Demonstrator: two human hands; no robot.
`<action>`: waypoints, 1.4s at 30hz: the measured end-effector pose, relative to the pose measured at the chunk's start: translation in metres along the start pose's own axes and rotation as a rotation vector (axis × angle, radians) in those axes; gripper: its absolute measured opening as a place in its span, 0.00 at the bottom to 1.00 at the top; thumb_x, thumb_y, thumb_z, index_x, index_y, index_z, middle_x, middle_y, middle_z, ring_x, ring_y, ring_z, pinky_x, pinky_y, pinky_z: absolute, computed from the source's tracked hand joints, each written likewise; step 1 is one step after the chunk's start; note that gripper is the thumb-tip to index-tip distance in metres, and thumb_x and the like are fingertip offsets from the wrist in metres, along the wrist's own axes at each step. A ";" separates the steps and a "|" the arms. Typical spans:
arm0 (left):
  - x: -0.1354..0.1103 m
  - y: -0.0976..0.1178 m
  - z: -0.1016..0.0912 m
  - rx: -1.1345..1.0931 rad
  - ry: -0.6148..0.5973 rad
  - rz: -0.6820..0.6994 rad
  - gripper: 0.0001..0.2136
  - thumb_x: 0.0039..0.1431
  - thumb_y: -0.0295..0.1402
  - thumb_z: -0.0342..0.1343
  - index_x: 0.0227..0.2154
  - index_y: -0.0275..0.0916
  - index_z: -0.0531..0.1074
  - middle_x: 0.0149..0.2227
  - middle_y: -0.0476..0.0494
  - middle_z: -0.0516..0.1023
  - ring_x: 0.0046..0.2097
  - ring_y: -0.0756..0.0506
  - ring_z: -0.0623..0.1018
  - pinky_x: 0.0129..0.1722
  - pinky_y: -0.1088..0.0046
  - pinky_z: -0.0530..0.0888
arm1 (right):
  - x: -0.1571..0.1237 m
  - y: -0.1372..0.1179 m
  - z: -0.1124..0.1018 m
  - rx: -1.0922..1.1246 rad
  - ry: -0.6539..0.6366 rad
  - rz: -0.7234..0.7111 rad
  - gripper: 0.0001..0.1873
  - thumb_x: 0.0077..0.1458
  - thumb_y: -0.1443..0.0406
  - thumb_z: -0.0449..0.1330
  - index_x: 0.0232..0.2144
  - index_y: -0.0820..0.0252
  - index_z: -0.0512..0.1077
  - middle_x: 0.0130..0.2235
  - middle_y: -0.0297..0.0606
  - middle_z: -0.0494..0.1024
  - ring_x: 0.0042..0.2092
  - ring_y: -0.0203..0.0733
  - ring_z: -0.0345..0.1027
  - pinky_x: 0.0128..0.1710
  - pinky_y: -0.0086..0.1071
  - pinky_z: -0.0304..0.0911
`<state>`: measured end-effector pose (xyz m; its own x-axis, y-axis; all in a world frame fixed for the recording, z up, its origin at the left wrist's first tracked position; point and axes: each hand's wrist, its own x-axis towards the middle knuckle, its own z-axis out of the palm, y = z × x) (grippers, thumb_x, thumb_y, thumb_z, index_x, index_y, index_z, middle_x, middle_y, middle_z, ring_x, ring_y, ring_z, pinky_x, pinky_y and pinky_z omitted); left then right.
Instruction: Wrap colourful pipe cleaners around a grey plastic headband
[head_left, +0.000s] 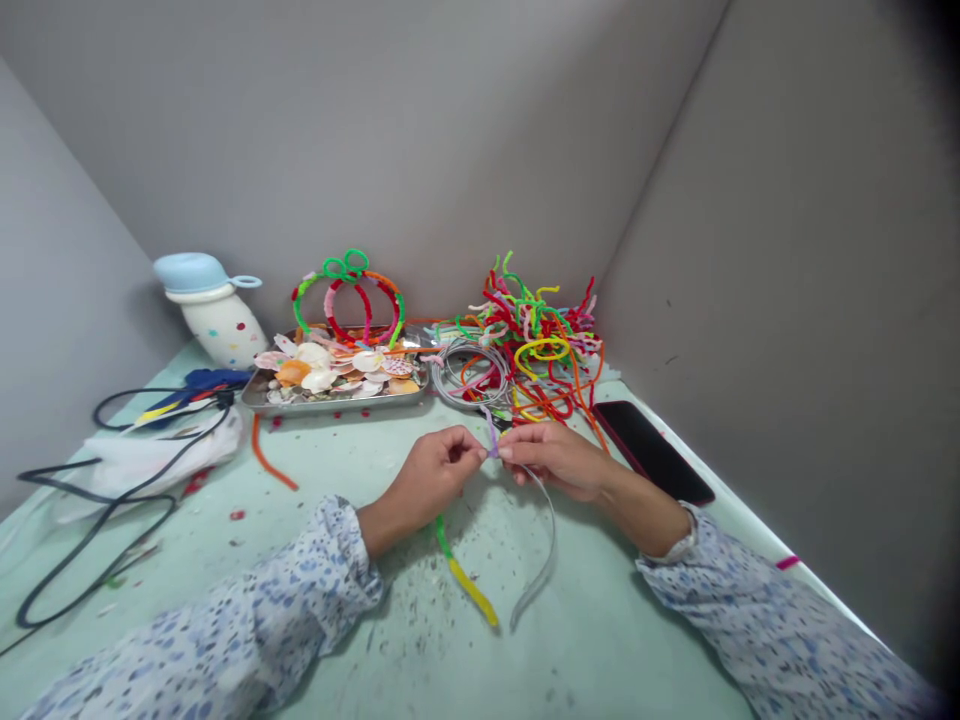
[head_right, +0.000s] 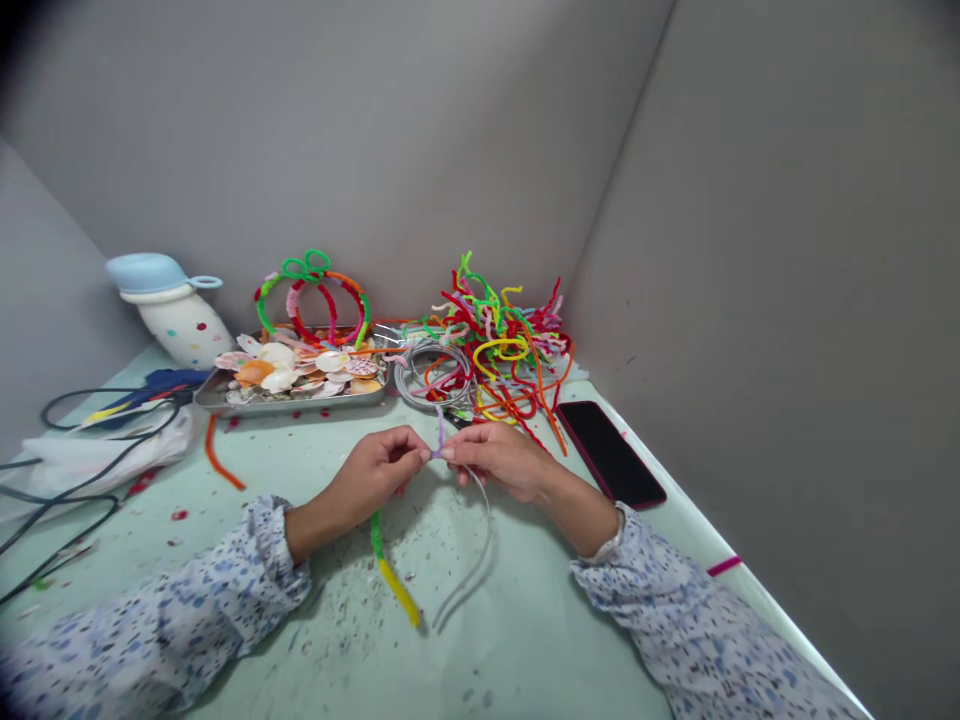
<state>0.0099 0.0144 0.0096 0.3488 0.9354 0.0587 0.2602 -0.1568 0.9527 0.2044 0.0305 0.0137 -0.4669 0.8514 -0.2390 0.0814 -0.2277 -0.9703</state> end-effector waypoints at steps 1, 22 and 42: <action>0.000 0.000 0.000 0.000 -0.002 -0.004 0.09 0.54 0.36 0.52 0.26 0.36 0.69 0.18 0.54 0.64 0.20 0.54 0.63 0.20 0.78 0.60 | 0.001 0.001 0.000 0.000 0.003 -0.004 0.11 0.45 0.61 0.66 0.28 0.65 0.74 0.26 0.32 0.71 0.23 0.28 0.64 0.18 0.23 0.47; 0.004 -0.003 -0.002 0.069 -0.033 -0.073 0.09 0.53 0.36 0.51 0.25 0.36 0.69 0.16 0.55 0.63 0.18 0.53 0.62 0.19 0.78 0.59 | 0.001 0.004 0.002 -0.149 0.058 -0.034 0.08 0.44 0.66 0.64 0.29 0.65 0.73 0.19 0.31 0.72 0.20 0.28 0.59 0.19 0.24 0.52; 0.012 -0.026 -0.004 0.033 -0.107 -0.174 0.08 0.50 0.36 0.51 0.24 0.37 0.68 0.14 0.55 0.63 0.16 0.53 0.63 0.16 0.78 0.58 | -0.003 0.010 0.016 -0.480 0.179 -0.187 0.05 0.47 0.67 0.58 0.30 0.61 0.73 0.21 0.30 0.72 0.23 0.33 0.65 0.24 0.26 0.59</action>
<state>0.0039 0.0309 -0.0133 0.3894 0.9104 -0.1397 0.3537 -0.0078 0.9353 0.1924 0.0180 0.0054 -0.3583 0.9334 -0.0223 0.4240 0.1414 -0.8945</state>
